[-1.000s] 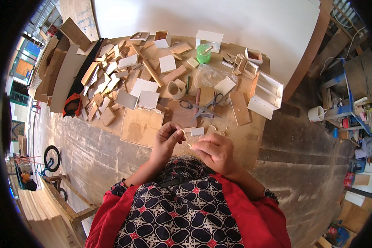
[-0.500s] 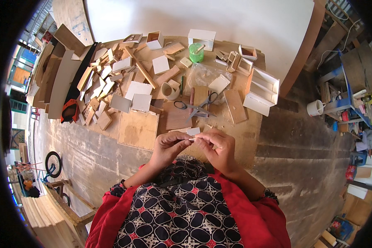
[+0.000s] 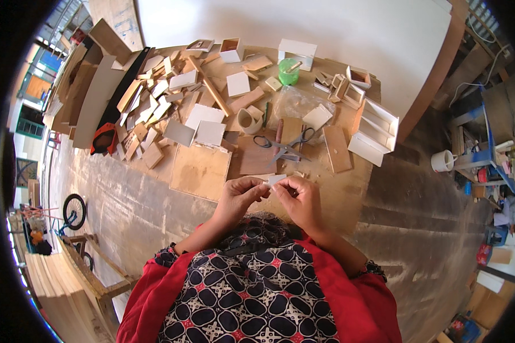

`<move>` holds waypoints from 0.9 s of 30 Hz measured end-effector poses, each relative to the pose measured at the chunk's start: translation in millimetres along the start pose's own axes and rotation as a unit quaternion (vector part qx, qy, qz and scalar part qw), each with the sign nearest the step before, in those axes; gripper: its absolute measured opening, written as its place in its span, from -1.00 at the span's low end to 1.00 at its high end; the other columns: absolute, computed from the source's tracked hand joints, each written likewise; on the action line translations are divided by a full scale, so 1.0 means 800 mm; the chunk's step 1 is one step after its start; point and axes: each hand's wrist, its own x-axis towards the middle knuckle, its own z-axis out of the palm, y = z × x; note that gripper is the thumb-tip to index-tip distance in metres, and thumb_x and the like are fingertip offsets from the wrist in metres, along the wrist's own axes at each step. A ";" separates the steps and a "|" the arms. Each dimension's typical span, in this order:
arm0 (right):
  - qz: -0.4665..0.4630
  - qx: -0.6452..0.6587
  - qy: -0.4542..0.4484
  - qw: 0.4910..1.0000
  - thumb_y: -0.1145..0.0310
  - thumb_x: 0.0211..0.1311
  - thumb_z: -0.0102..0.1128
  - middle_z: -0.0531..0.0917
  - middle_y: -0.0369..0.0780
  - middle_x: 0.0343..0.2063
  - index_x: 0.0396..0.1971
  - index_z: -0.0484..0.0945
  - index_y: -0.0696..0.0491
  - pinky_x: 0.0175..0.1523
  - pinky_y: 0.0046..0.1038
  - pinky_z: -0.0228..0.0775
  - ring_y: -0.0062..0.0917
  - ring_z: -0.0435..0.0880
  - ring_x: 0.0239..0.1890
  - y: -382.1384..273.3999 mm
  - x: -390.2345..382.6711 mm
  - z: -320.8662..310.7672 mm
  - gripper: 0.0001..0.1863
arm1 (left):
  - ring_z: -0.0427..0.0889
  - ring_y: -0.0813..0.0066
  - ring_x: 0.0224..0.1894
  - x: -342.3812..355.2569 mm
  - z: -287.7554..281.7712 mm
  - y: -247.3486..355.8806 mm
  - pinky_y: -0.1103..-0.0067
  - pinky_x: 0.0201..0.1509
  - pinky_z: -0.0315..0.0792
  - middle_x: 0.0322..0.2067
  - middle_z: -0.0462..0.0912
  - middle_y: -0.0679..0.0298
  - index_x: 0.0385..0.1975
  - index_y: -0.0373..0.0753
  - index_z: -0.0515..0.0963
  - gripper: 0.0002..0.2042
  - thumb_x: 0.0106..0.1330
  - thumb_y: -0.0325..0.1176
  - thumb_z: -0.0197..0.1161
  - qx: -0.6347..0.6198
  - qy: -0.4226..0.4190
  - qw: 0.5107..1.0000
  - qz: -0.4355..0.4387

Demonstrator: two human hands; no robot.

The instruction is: The person constructs small wooden models by cutting small pieces of wood with scissors and gluing them together on a workbench.

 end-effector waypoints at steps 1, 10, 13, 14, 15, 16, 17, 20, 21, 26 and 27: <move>-0.002 0.000 -0.011 1.000 0.45 0.16 0.19 0.53 -0.33 -0.65 -0.47 0.57 0.22 -0.52 -0.66 0.24 -0.78 0.43 -0.60 0.005 0.002 0.002 -0.87 | 0.51 0.68 -0.42 0.000 -0.003 -0.001 0.71 -0.30 0.37 -0.49 0.61 0.34 -0.36 -0.36 0.58 -0.80 0.28 -0.32 0.18 -0.023 0.005 1.000 -0.001; 0.045 0.057 -0.041 0.997 0.45 0.18 0.19 0.52 -0.38 -0.65 -0.47 0.57 0.22 -0.51 -0.71 0.25 -0.82 0.43 -0.60 0.002 0.013 0.023 -0.86 | 0.52 0.64 -0.46 -0.003 -0.049 0.005 0.70 -0.33 0.35 -0.53 0.61 0.30 -0.45 -0.30 0.58 -0.85 0.24 -0.34 0.19 -0.125 0.139 0.982 0.006; 0.057 0.070 -0.059 0.994 0.39 0.22 0.16 0.56 -0.38 -0.58 -0.41 0.58 0.16 -0.50 -0.76 0.25 -0.82 0.44 -0.59 0.012 0.011 0.019 -0.86 | 0.53 0.61 -0.47 -0.003 -0.073 0.027 0.69 -0.34 0.36 -0.52 0.61 0.29 -0.41 -0.32 0.58 -0.83 0.22 -0.33 0.21 -0.138 0.192 0.971 0.030; 0.060 0.074 -0.064 0.993 0.36 0.24 0.15 0.58 -0.38 -0.55 -0.39 0.58 0.14 -0.49 -0.77 0.24 -0.82 0.45 -0.59 0.013 0.010 0.019 -0.85 | 0.55 0.59 -0.46 -0.004 -0.081 0.035 0.68 -0.33 0.37 -0.52 0.60 0.28 -0.40 -0.31 0.58 -0.84 0.21 -0.33 0.22 -0.153 0.189 0.969 0.034; 0.062 0.071 -0.061 0.994 0.38 0.23 0.16 0.56 -0.38 -0.57 -0.41 0.58 0.16 -0.50 -0.75 0.25 -0.82 0.45 -0.59 0.012 0.010 0.019 -0.85 | 0.55 0.59 -0.46 -0.002 -0.089 0.036 0.68 -0.33 0.37 -0.52 0.60 0.29 -0.41 -0.30 0.58 -0.84 0.20 -0.32 0.22 -0.158 0.198 0.967 0.027; 0.065 0.070 -0.056 0.994 0.41 0.21 0.17 0.55 -0.37 -0.60 -0.43 0.57 0.18 -0.51 -0.74 0.26 -0.82 0.44 -0.60 0.012 0.010 0.021 -0.86 | 0.55 0.59 -0.46 0.001 -0.096 0.037 0.68 -0.32 0.37 -0.51 0.60 0.30 -0.42 -0.29 0.58 -0.85 0.20 -0.32 0.23 -0.161 0.205 0.965 0.019; 0.068 0.069 -0.050 0.994 0.43 0.20 0.18 0.54 -0.37 -0.63 -0.45 0.57 0.20 -0.52 -0.73 0.27 -0.81 0.44 -0.61 0.012 0.009 0.022 -0.86 | 0.55 0.59 -0.45 0.003 -0.101 0.037 0.69 -0.33 0.38 -0.52 0.60 0.30 -0.42 -0.28 0.58 -0.84 0.19 -0.31 0.24 -0.153 0.207 0.966 0.020; 0.066 0.075 -0.056 0.993 0.42 0.21 0.17 0.55 -0.36 -0.61 -0.45 0.57 0.20 -0.51 -0.72 0.29 -0.81 0.45 -0.61 0.017 0.006 0.023 -0.86 | 0.56 0.59 -0.45 0.008 -0.110 0.040 0.69 -0.33 0.38 -0.52 0.60 0.32 -0.43 -0.27 0.58 -0.83 0.18 -0.29 0.26 -0.126 0.216 0.968 0.022; 0.068 0.081 -0.053 0.993 0.42 0.21 0.17 0.55 -0.36 -0.61 -0.45 0.57 0.20 -0.51 -0.72 0.29 -0.80 0.45 -0.61 0.018 0.004 0.024 -0.86 | 0.57 0.59 -0.45 0.009 -0.111 0.042 0.69 -0.32 0.38 -0.52 0.60 0.32 -0.43 -0.27 0.58 -0.83 0.17 -0.28 0.27 -0.117 0.219 0.968 0.021; 0.073 0.094 -0.048 0.992 0.42 0.21 0.17 0.57 -0.35 -0.60 -0.45 0.58 0.20 -0.51 -0.72 0.30 -0.78 0.46 -0.61 0.027 -0.004 0.025 -0.85 | 0.57 0.59 -0.45 0.015 -0.108 0.048 0.69 -0.32 0.39 -0.51 0.60 0.33 -0.43 -0.26 0.58 -0.81 0.17 -0.25 0.28 -0.100 0.219 0.970 0.020; 0.074 0.096 -0.044 0.992 0.42 0.21 0.17 0.57 -0.35 -0.60 -0.45 0.58 0.21 -0.51 -0.72 0.30 -0.78 0.47 -0.61 0.028 -0.006 0.025 -0.85 | 0.57 0.59 -0.46 0.017 -0.108 0.048 0.69 -0.32 0.39 -0.51 0.60 0.33 -0.42 -0.26 0.58 -0.81 0.17 -0.25 0.28 -0.101 0.218 0.970 0.021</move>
